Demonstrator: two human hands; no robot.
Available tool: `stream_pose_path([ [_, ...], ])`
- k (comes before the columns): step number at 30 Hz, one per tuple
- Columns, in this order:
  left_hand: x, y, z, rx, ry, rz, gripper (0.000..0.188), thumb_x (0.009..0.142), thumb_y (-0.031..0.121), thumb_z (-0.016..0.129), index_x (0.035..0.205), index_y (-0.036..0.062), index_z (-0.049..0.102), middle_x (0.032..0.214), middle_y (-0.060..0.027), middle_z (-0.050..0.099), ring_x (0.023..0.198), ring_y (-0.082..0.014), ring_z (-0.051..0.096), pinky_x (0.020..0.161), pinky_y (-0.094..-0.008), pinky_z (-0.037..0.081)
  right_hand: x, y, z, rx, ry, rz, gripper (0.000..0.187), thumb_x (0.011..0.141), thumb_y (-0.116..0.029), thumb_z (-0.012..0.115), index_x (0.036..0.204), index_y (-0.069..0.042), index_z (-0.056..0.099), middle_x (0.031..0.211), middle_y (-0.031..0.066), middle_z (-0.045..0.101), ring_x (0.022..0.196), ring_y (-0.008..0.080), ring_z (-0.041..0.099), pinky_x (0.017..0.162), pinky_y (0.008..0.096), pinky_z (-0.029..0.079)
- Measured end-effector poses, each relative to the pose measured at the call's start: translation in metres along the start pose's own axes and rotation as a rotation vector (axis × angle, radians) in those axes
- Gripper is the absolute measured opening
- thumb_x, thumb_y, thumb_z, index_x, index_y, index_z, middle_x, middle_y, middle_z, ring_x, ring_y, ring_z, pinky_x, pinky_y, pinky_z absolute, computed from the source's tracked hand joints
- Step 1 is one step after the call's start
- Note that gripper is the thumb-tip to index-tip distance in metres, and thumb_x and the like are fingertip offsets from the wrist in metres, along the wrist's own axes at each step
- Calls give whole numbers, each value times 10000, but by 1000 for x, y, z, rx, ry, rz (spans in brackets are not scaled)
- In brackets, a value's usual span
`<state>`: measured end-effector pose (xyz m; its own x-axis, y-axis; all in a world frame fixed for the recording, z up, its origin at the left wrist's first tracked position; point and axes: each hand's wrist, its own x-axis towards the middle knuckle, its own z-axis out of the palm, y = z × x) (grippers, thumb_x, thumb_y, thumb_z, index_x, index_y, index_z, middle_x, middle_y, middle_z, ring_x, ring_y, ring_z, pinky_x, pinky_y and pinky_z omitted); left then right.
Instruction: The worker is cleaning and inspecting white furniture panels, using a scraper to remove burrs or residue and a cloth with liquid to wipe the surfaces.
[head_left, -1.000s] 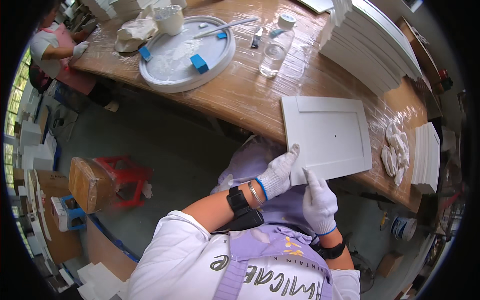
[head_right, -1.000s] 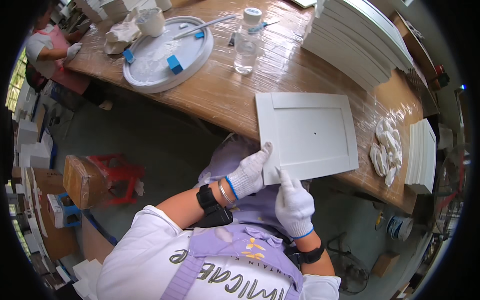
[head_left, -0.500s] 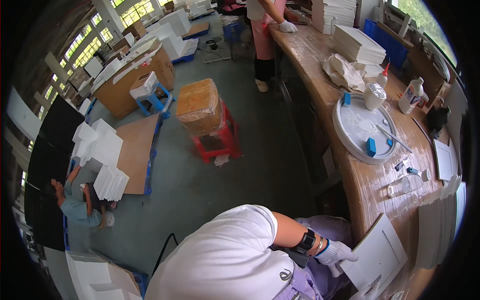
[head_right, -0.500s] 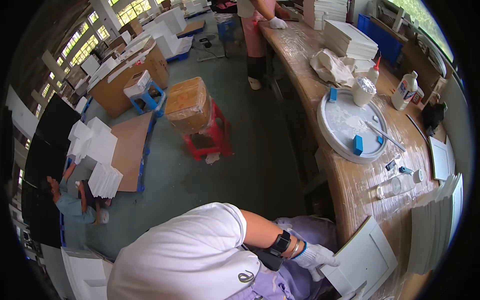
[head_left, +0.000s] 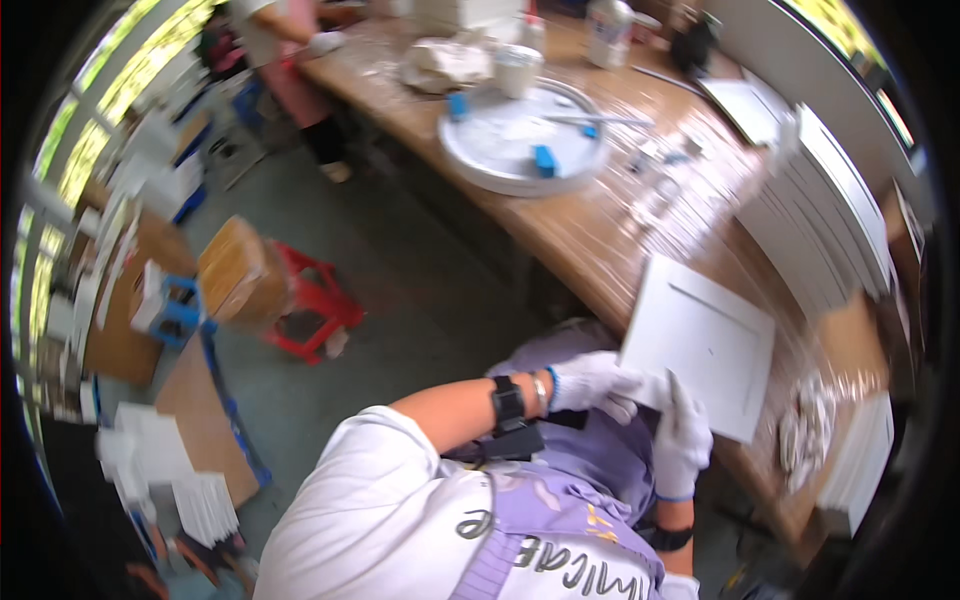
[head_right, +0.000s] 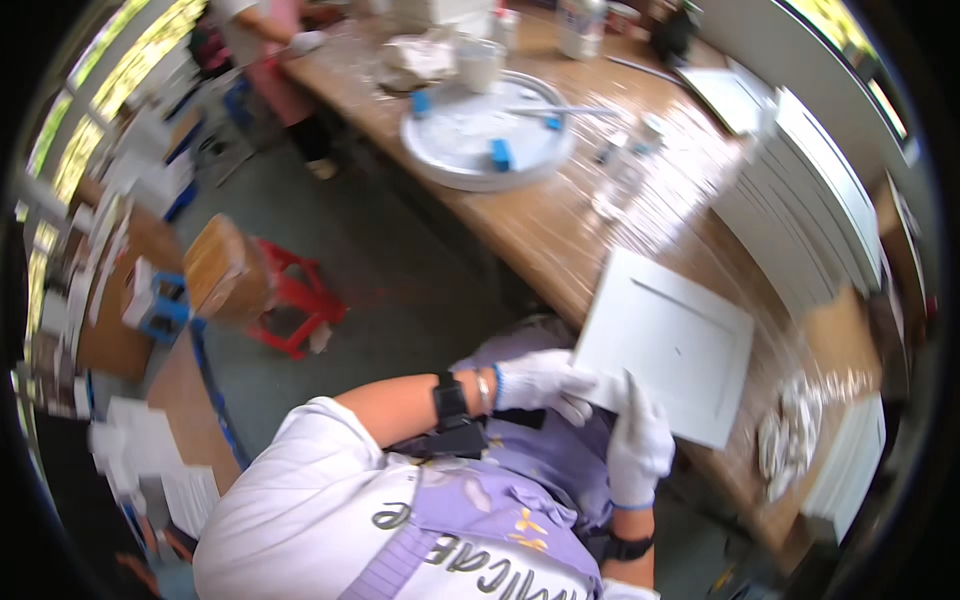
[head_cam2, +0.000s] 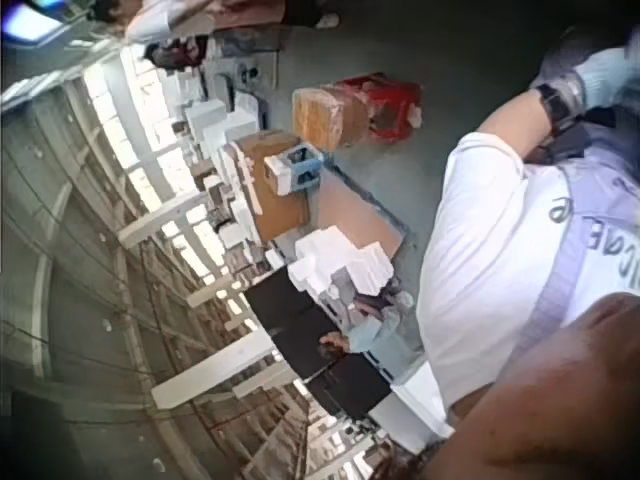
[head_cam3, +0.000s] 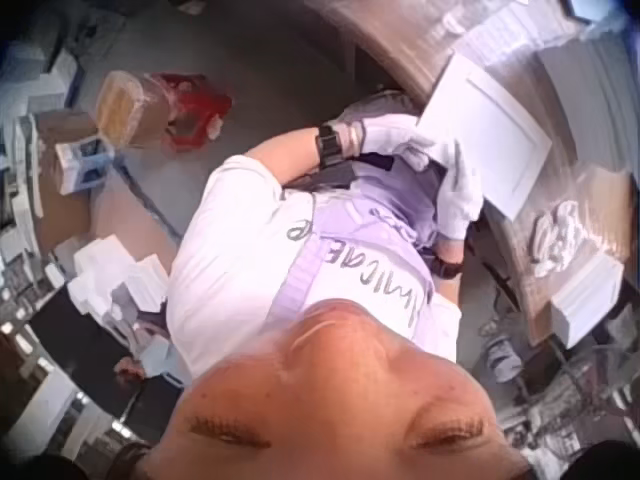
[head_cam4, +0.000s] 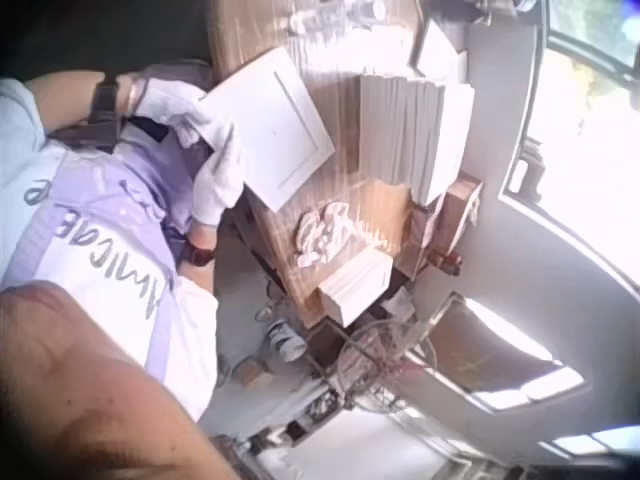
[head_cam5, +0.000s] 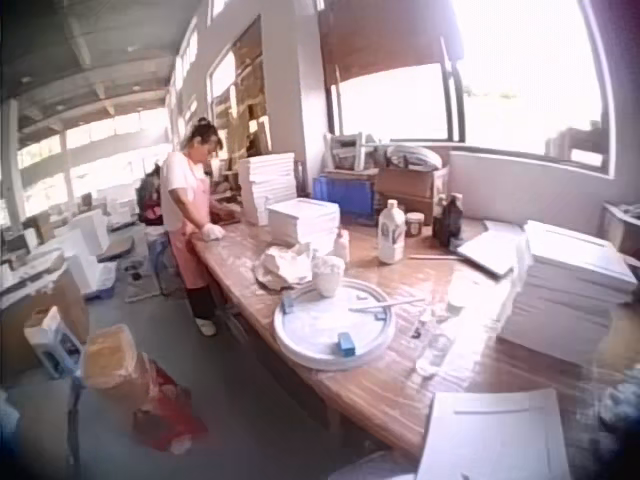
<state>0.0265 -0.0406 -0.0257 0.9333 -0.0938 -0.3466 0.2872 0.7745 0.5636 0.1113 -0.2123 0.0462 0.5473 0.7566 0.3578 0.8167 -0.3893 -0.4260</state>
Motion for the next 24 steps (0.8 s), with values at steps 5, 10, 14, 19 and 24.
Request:
stream_pose_path([
  [5,-18,25,-10,118,253,27,287,947,183,554,1142,-25,524,893,-132,632,709,-216,659,638,-361,594,-22,71,1,-276,155,251,221,848,-113,612,1065,-94,644,824,131,614,698,326,620,612,421,507],
  [10,-6,41,-3,206,385,107,380,968,316,545,1155,-16,535,889,-124,658,582,-177,638,502,-296,560,-53,114,-40,-372,481,443,191,859,-106,612,1043,-75,650,822,140,606,730,326,618,650,403,517],
  [14,1,35,-7,431,446,191,399,972,367,531,1126,0,557,821,-102,650,545,-138,596,461,-256,517,-37,58,-32,-238,-148,138,235,830,-134,620,1064,-138,643,748,99,570,712,283,609,623,390,501],
  [19,-3,66,-20,969,757,159,410,936,391,589,1055,-1,562,764,-89,628,538,-144,596,480,-256,528,-54,139,-65,-219,276,394,211,835,-43,592,1044,-60,617,853,137,595,799,351,608,701,422,506],
  [24,3,61,30,1753,843,830,523,808,246,741,1231,24,530,1140,-160,591,1027,-285,589,882,-371,499,-44,114,-73,-28,-147,143,323,838,-37,574,1155,-97,592,918,131,595,792,327,618,679,404,506],
])
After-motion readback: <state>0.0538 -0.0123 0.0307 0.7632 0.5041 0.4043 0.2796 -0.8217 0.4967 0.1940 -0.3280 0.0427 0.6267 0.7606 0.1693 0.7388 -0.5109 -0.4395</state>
